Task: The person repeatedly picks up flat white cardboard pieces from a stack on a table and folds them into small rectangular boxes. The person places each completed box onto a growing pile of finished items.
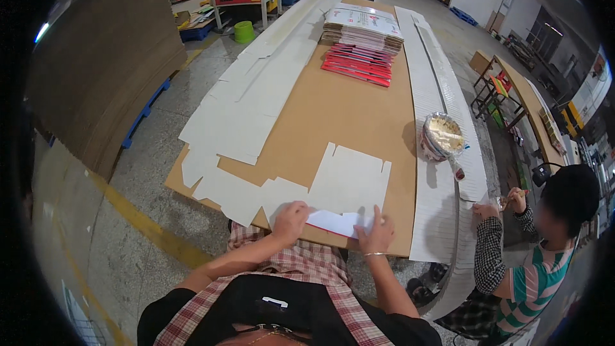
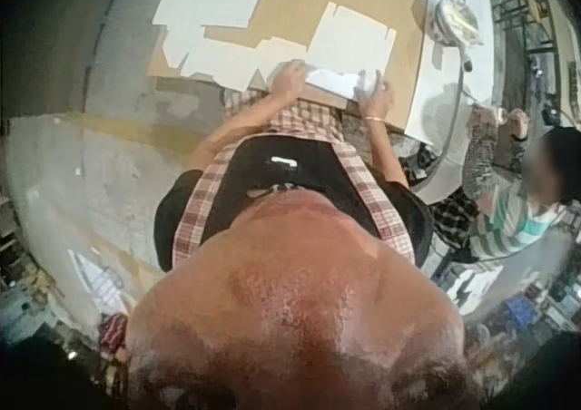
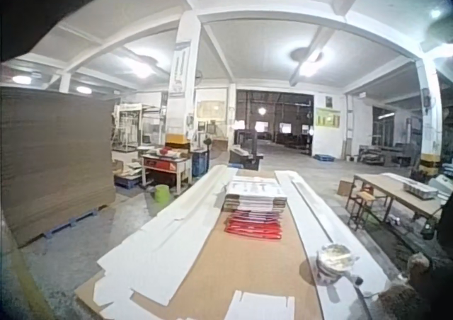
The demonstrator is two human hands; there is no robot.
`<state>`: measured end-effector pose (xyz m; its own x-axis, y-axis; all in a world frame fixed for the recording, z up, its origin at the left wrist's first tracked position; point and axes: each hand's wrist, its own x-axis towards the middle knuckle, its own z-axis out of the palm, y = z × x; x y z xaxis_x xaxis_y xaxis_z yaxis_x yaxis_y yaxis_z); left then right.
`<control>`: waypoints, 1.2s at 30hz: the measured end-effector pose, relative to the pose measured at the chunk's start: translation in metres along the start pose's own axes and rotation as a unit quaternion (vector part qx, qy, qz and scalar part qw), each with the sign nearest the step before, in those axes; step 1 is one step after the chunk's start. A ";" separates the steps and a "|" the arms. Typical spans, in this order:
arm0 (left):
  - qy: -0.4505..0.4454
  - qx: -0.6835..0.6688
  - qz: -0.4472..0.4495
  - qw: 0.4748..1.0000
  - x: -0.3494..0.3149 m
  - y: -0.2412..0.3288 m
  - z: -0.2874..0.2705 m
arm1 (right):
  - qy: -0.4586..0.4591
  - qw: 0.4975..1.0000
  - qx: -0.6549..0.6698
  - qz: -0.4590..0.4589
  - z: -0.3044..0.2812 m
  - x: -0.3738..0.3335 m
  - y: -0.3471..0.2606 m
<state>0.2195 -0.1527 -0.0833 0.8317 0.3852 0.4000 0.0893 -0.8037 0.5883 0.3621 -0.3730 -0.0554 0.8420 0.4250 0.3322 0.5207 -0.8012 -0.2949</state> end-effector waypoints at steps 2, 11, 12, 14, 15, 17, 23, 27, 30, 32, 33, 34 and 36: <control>-0.082 0.090 0.067 0.990 -0.007 0.000 0.000 | 0.046 0.983 0.063 -0.169 0.016 0.009 -0.010; -0.374 0.136 0.163 0.903 0.021 -0.038 -0.045 | -0.056 0.916 0.197 -0.346 0.028 -0.013 -0.039; -0.415 0.081 0.064 0.904 0.038 -0.058 -0.042 | -0.068 0.912 0.204 -0.350 0.028 -0.011 -0.042; -0.398 0.044 -0.031 0.916 0.042 -0.062 -0.030 | -0.081 0.912 0.191 -0.353 0.025 -0.011 -0.039; -0.342 0.071 -0.029 0.936 0.038 -0.051 -0.026 | -0.080 0.914 0.179 -0.355 0.026 -0.011 -0.039; -0.281 0.157 0.016 0.947 0.022 -0.026 -0.017 | -0.092 0.920 0.156 -0.348 0.024 -0.010 -0.038; -0.234 0.305 0.118 0.916 -0.024 0.025 -0.030 | -0.145 0.937 0.205 -0.241 -0.013 -0.034 -0.055; -0.253 0.320 0.099 0.908 -0.039 0.027 -0.005 | -0.488 0.648 0.496 0.310 0.019 -0.073 -0.059; -0.284 0.287 0.092 0.910 -0.046 0.040 0.006 | -0.378 0.487 0.641 0.457 0.038 -0.080 -0.055; -0.282 0.273 0.088 0.915 -0.046 0.042 0.006 | -0.322 0.481 0.669 0.466 0.050 -0.087 -0.050; -0.273 0.268 0.085 0.920 -0.044 0.042 0.000 | -0.313 0.556 0.637 0.432 0.036 -0.082 -0.063; -0.263 0.261 0.083 0.925 -0.042 0.040 -0.005 | -0.301 0.627 0.600 0.396 0.018 -0.078 -0.076; -0.252 0.142 0.120 0.950 -0.032 0.035 -0.022 | -0.192 0.751 0.555 0.302 0.007 -0.070 -0.080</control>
<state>0.1834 -0.1829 -0.0602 0.9971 -0.0332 0.0684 -0.0511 -0.9584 0.2807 0.2627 -0.3357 -0.0615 0.8392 0.3871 -0.3820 -0.3551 -0.1421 -0.9240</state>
